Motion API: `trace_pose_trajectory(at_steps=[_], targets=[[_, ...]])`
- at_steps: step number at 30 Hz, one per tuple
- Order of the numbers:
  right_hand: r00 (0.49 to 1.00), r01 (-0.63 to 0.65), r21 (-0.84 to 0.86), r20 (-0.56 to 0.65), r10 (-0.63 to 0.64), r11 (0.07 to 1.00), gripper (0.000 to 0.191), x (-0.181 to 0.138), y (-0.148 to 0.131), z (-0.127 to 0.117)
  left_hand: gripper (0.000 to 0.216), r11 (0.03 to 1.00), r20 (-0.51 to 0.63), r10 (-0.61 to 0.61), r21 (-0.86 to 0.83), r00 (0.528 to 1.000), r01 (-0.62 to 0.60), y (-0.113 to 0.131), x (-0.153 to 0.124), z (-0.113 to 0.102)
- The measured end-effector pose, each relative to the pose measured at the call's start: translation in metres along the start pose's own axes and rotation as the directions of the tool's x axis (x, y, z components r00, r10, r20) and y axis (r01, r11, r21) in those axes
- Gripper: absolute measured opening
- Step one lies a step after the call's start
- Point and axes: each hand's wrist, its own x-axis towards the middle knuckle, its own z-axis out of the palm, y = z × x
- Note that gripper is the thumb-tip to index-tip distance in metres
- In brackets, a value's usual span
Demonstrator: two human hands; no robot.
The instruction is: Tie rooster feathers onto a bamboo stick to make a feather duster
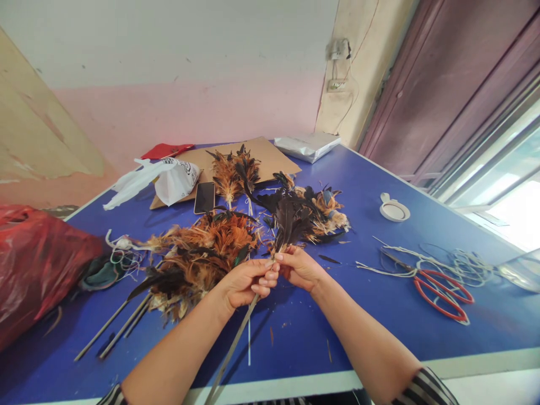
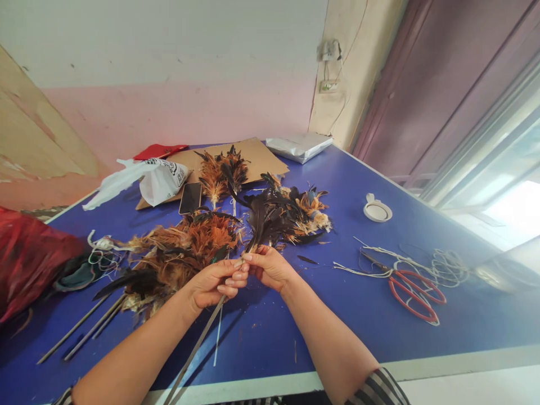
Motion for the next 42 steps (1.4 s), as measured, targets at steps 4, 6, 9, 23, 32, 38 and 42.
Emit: trace_pose_trajectory(at_steps=[4,6,9,23,32,38,42], targets=[[0.999,-0.030,-0.021,0.027,0.031,0.999,0.029,-0.003,-0.004,0.004,0.010,1.000,0.025,-0.020,0.019,0.999,0.019,0.000,0.000,0.000],[1.000,-0.025,-0.045,0.014,0.025,0.999,0.032,-0.003,-0.005,0.003,0.011,0.999,0.021,-0.026,0.032,0.999,0.026,0.000,-0.001,0.001],[1.000,0.024,-0.093,-0.012,-0.025,0.995,0.028,0.000,-0.003,0.000,0.015,0.992,-0.028,0.005,0.125,1.000,-0.001,0.000,-0.002,0.004],[0.989,0.112,-0.260,-0.067,-0.134,0.959,0.022,0.008,0.003,-0.009,0.033,0.525,-0.231,0.572,0.840,0.787,-0.134,-0.020,0.004,0.004],[0.977,0.099,-0.245,-0.160,-0.141,0.964,0.027,0.011,0.008,0.003,0.032,0.690,-0.291,0.440,0.715,0.850,-0.112,-0.010,0.004,0.009],[0.981,0.044,-0.238,-0.174,-0.087,0.970,0.028,0.018,-0.017,0.007,0.030,0.784,-0.317,0.467,0.580,0.826,-0.221,0.023,-0.016,0.006],[0.932,0.002,-0.656,-0.273,-0.240,0.755,0.026,0.049,-0.055,-0.014,0.030,0.812,-0.335,0.515,0.486,0.789,-0.323,0.039,-0.023,-0.006]])
